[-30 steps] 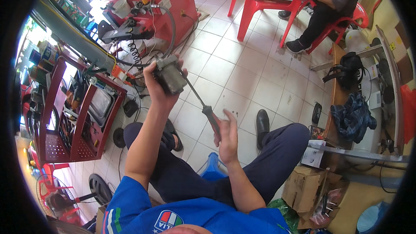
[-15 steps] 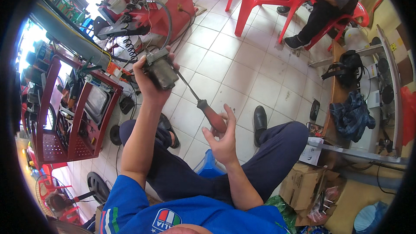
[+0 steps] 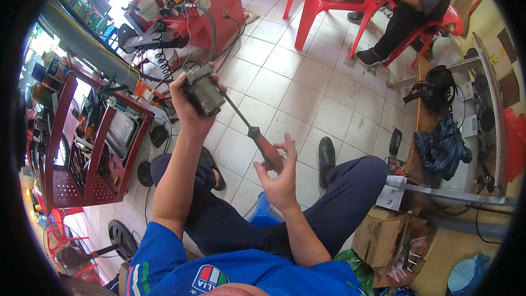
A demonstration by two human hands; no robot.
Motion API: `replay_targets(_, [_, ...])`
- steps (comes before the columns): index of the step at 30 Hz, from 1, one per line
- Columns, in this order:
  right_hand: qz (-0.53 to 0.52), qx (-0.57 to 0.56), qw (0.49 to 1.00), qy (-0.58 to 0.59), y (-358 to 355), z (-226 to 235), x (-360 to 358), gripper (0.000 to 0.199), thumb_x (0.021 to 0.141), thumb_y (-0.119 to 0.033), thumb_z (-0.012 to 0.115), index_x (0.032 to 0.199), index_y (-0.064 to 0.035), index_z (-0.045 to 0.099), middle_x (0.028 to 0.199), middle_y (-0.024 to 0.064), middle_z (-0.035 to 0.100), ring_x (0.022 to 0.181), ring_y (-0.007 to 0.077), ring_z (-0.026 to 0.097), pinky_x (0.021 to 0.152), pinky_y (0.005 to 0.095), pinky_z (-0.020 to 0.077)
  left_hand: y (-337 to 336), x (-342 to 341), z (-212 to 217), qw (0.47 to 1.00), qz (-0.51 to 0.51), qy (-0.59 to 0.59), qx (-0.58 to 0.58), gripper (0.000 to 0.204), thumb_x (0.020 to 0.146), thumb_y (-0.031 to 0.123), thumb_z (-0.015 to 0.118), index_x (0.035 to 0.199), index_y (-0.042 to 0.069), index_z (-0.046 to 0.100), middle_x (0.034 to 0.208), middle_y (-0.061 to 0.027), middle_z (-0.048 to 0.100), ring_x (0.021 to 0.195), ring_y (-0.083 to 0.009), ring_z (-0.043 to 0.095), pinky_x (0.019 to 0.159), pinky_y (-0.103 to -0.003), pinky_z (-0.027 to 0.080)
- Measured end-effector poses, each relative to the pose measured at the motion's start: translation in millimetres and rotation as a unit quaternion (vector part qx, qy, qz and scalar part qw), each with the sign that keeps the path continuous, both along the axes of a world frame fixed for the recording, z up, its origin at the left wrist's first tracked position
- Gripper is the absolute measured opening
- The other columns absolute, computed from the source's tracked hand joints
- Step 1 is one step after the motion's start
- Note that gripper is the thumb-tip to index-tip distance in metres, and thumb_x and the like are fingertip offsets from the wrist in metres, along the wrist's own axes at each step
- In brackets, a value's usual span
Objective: The person uses a screwdriver to pry and loosen components of a metal motorcycle part while holding it by hand, repeatedly turning the object over.
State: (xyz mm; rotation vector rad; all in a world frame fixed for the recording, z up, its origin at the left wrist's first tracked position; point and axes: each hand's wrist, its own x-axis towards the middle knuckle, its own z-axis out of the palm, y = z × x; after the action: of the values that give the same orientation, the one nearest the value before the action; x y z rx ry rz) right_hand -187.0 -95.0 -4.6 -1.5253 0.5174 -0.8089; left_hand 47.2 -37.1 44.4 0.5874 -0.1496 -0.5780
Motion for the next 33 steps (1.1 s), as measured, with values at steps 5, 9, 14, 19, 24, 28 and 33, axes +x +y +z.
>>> replay_targets(5, [0.011, 0.19, 0.981, -0.046, 0, -6, -6, 0.042, 0.106, -0.015, 0.049, 0.143, -0.0012, 0.037, 0.103, 0.0156, 0.062, 0.063, 0.0126, 0.058, 0.057, 0.0262, 0.0518, 0, -14, 11, 1.0, 0.002, 0.006, 0.014, 0.058, 0.089, 0.045, 0.053, 0.129, 0.002, 0.056, 0.131, -0.0143, 0.06, 0.114, -0.0274, 0.06, 0.094, -0.048, 0.051])
replay_targets(9, [0.016, 0.298, 0.954, 0.016, -3, 2, -7, 0.049, 0.111, -0.042, 0.027, 0.138, -0.0041, 0.042, 0.077, 0.0091, 0.061, 0.041, 0.0066, 0.037, 0.044, 0.0228, 0.0412, 0, -20, 8, 1.0, -0.022, -0.011, 0.006, 0.06, 0.089, 0.044, 0.052, 0.128, -0.001, 0.055, 0.127, -0.0143, 0.061, 0.106, -0.0251, 0.061, 0.088, -0.045, 0.053])
replay_targets(14, [0.003, 0.07, 0.995, 0.068, -2, 12, -13, 0.058, 0.099, -0.01, 0.06, 0.148, -0.0046, 0.031, 0.105, 0.012, 0.058, 0.074, 0.0119, 0.059, 0.064, 0.0247, 0.0513, -1, -15, 8, 1.0, -0.014, 0.005, -0.009, 0.062, 0.09, 0.045, 0.052, 0.128, -0.003, 0.054, 0.12, -0.0125, 0.063, 0.096, -0.0217, 0.062, 0.083, -0.039, 0.053])
replay_targets(19, [-0.054, -0.167, 0.984, 0.014, -9, 16, -41, 0.066, 0.088, 0.003, 0.071, 0.145, -0.0047, 0.039, 0.118, 0.0168, 0.059, 0.098, 0.0203, 0.067, 0.08, 0.0315, 0.0568, 6, -32, 15, 0.999, -0.031, 0.035, -0.014, 0.049, 0.092, 0.044, 0.054, 0.12, 0.005, 0.057, 0.123, -0.0107, 0.062, 0.108, -0.0239, 0.061, 0.094, -0.048, 0.05])
replay_targets(24, [-0.043, -0.04, 0.997, 0.051, 6, 27, -91, 0.043, 0.101, -0.015, 0.06, 0.139, -0.0034, 0.045, 0.096, 0.0147, 0.069, 0.077, 0.0194, 0.069, 0.068, 0.0308, 0.0566, 32, -90, 6, 0.998, -0.012, 0.063, -0.025, 0.051, 0.091, 0.046, 0.054, 0.124, 0.006, 0.055, 0.126, -0.0124, 0.061, 0.125, -0.0294, 0.056, 0.107, -0.057, 0.042])
replay_targets(28, [0.003, 0.06, 0.995, 0.082, 29, 20, -125, 0.034, 0.108, -0.022, 0.043, 0.135, -0.003, 0.05, 0.068, 0.0059, 0.062, 0.055, 0.011, 0.058, 0.053, 0.0268, 0.0495, 43, -132, 7, 0.997, 0.032, 0.073, 0.016, 0.054, 0.091, 0.045, 0.054, 0.125, 0.003, 0.053, 0.124, -0.0132, 0.061, 0.119, -0.0282, 0.059, 0.1, -0.053, 0.047])
replay_targets(33, [0.087, -0.042, 0.986, 0.139, 30, 42, -144, 0.049, 0.099, -0.011, 0.058, 0.144, -0.0035, 0.042, 0.09, 0.01, 0.061, 0.073, 0.0133, 0.06, 0.072, 0.031, 0.0529, 71, -145, 3, 0.994, 0.068, 0.08, -0.025, 0.05, 0.093, 0.042, 0.051, 0.12, 0.0, 0.056, 0.114, -0.0123, 0.064, 0.098, -0.0227, 0.063, 0.085, -0.044, 0.053])
